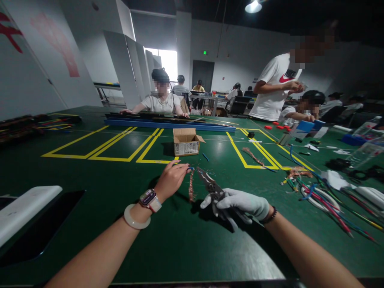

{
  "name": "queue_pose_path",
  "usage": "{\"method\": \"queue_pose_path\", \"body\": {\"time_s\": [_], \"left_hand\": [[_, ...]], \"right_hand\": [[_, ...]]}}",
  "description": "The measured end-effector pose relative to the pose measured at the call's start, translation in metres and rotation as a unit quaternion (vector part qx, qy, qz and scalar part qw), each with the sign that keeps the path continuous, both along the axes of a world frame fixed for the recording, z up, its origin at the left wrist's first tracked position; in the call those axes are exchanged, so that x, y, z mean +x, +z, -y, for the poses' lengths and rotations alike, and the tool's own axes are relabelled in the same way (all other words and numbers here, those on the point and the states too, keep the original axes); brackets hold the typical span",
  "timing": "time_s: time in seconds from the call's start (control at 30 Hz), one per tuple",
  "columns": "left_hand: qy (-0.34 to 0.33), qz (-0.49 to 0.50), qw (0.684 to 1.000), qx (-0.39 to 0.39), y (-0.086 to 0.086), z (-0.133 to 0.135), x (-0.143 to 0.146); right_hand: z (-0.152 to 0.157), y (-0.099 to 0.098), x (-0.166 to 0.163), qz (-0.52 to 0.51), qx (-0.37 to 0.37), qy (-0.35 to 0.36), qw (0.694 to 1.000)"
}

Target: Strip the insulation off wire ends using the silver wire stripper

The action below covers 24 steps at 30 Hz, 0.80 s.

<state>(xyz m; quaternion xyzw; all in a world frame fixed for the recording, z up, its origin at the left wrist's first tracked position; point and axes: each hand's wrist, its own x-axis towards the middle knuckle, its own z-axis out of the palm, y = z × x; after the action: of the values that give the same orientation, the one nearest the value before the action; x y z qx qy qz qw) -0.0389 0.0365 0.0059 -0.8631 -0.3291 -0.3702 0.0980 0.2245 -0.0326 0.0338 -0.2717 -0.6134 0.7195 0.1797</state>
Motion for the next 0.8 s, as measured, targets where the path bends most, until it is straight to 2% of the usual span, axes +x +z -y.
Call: {"method": "queue_pose_path", "body": {"time_s": [0.1, 0.2, 0.37, 0.47, 0.5, 0.53, 0.57, 0.6, 0.63, 0.73, 0.8], "left_hand": [[0.052, 0.017, 0.999, -0.004, -0.001, -0.008, -0.009], [0.073, 0.038, 0.996, -0.023, -0.004, -0.011, -0.013], [0.044, 0.029, 0.997, -0.048, -0.011, -0.007, -0.005], [0.03, 0.02, 0.998, -0.046, -0.012, -0.004, 0.0], [0.029, 0.02, 0.998, -0.045, -0.012, -0.003, 0.0], [0.027, 0.022, 0.998, -0.045, -0.012, -0.003, 0.001], [0.025, 0.023, 0.998, -0.045, -0.013, -0.003, 0.001], [0.023, 0.024, 0.998, -0.046, -0.013, -0.003, 0.001], [0.023, 0.027, 0.998, -0.047, -0.014, -0.003, 0.0], [0.017, 0.037, 0.997, -0.061, -0.016, -0.004, 0.0], [0.01, 0.038, 0.997, -0.069, -0.017, -0.004, 0.0]], "right_hand": [[-0.005, 0.01, 0.015, 0.023, 0.008, -0.022, 0.999], [-0.009, 0.016, 0.027, 0.014, 0.041, -0.067, 0.997], [-0.023, 0.011, 0.033, 0.032, 0.074, -0.114, 0.99], [-0.047, 0.013, 0.03, 0.119, 0.143, -0.129, 0.974], [-0.058, 0.017, 0.027, 0.177, 0.195, -0.14, 0.955], [-0.069, 0.021, 0.022, 0.259, 0.268, -0.154, 0.915], [-0.082, 0.026, 0.017, 0.365, 0.36, -0.173, 0.841], [-0.095, 0.032, 0.011, 0.472, 0.435, -0.18, 0.745], [-0.108, 0.038, 0.004, 0.507, 0.461, -0.195, 0.702], [-0.144, 0.054, -0.019, 0.549, 0.515, -0.233, 0.616], [-0.165, 0.063, -0.034, 0.567, 0.538, -0.239, 0.577]]}}
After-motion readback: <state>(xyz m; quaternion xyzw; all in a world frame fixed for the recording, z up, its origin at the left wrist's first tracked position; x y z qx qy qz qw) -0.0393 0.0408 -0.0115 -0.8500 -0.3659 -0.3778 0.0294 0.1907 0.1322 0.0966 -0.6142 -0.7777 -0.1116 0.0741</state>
